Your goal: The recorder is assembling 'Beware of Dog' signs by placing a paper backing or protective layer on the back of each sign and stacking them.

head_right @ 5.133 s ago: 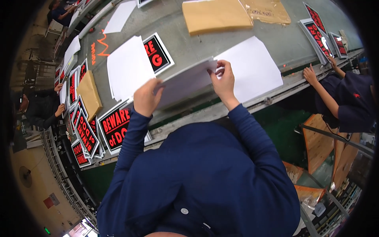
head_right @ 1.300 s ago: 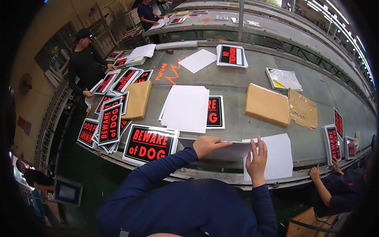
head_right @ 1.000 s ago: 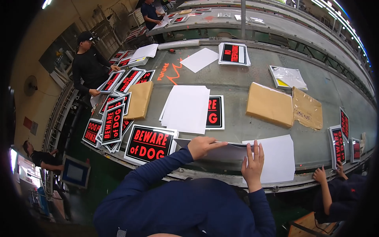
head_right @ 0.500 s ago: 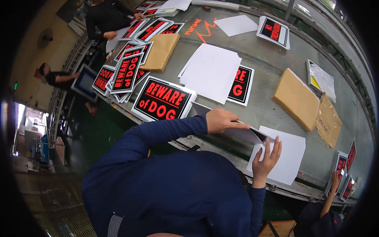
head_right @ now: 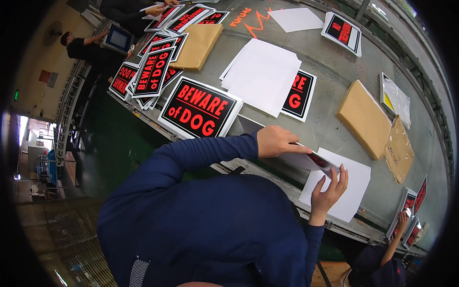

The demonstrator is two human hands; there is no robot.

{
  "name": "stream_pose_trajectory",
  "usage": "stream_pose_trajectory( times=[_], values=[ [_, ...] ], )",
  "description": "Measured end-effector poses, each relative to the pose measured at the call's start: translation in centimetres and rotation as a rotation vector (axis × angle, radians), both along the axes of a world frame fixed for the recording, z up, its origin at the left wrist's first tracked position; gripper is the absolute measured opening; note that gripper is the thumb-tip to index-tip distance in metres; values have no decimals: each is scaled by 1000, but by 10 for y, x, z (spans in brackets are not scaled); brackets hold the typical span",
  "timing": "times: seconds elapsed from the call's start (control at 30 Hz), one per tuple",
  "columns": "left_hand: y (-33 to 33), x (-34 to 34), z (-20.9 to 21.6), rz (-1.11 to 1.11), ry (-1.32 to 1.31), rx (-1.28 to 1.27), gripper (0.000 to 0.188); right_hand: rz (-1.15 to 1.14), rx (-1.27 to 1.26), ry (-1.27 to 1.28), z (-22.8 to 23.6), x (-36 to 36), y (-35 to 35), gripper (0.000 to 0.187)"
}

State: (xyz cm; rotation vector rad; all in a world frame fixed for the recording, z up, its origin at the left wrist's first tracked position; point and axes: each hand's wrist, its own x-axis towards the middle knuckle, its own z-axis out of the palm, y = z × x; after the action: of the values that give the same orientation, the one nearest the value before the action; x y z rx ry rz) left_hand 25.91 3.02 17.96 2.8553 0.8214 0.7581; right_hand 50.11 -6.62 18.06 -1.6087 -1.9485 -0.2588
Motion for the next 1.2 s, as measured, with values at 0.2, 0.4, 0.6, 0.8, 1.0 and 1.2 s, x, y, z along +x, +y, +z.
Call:
stream_pose_trajectory(
  times=[0.2,0.4,0.6,0.8,1.0,1.2],
  values=[
    [-1,5,-1,-24,-11,-17,59,-34,2,106,-1,3,-3,41],
    [1,6,8,-60,-14,-101,63,-17,31,244,-4,8,3,41],
    [3,11,18,-48,37,-72,61,-72,46,199,-9,12,0,37],
    [1,15,16,-58,63,-26,59,-87,53,195,-12,15,-7,37],
    [-4,13,15,-53,63,-18,60,-71,55,186,-12,16,-11,37],
    [-5,12,15,-34,48,-53,59,-91,47,216,-3,11,-7,44]
  ],
)
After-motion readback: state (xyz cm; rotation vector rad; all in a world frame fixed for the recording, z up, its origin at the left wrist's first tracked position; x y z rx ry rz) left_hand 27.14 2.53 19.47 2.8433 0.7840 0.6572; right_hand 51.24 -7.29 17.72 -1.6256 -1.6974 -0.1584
